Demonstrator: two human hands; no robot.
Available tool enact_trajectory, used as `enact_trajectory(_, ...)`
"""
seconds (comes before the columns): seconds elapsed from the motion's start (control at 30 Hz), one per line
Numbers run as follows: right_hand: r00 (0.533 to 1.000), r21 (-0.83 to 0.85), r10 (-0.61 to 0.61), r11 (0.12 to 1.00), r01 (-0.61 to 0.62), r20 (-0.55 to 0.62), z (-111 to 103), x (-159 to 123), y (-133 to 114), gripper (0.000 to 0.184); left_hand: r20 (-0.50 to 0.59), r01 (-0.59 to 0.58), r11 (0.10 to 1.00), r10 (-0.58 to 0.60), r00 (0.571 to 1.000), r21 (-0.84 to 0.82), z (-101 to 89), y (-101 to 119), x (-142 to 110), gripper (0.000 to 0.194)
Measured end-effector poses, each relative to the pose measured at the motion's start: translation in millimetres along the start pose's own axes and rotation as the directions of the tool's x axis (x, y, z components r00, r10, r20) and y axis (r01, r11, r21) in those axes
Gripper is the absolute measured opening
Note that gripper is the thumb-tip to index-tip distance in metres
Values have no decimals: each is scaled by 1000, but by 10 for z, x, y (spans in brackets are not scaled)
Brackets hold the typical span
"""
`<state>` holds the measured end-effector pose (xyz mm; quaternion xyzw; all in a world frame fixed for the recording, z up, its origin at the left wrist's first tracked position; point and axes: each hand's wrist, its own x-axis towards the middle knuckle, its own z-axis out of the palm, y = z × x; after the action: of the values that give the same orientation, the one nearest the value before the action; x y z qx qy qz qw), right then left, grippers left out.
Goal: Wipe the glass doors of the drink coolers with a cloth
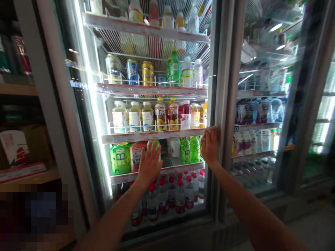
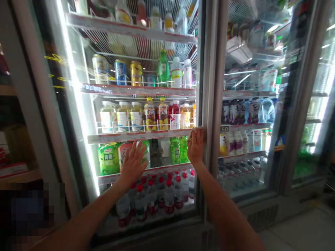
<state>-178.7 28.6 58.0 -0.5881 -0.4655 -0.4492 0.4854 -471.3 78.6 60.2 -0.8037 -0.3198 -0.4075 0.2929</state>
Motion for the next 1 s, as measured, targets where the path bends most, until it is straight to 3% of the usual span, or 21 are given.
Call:
enact_trajectory(0.13,998,-50,42,998,-40,39,-56,-776,5,52,7,-26,1000,26,1000,14,-8,-40,-84,58)
enact_trajectory(0.2,996,-75,72,995,-68,59,-62,-922,8,52,9,-43,999,43,999,27,-22,-91,-128,57)
enact_trajectory(0.4,983,-16,181,983,-181,-22,57,-45,-202,51,-45,14,999,-13,999,30,-125,-311,-135,61)
enact_trajectory(0.47,992,12,126,992,-125,-27,78,-116,-379,52,-54,33,999,-31,998,41,-156,-383,-163,62)
enact_trajectory(0.57,990,22,-79,997,77,116,46,-702,-639,52,-49,52,997,-49,998,64,-188,-482,-275,62)
enact_trajectory(0.63,972,15,-149,989,149,180,17,-988,-779,51,-34,47,996,-44,998,77,-206,-544,-361,62)
enact_trajectory(0.7,973,9,-146,989,147,178,24,-931,-905,49,-16,35,995,-33,999,92,-223,-598,-420,60)
enact_trajectory(0.87,986,41,-146,989,143,85,160,-165,-1212,47,0,37,994,-37,999,100,-237,-668,-455,58)
enact_trajectory(0.93,962,66,-253,967,247,102,157,-210,-1313,48,-10,60,994,-59,998,92,-241,-684,-469,60)
enact_trajectory(1.0,875,128,-451,892,434,177,116,-439,-1383,52,-10,73,993,-72,997,91,-259,-712,-491,62)
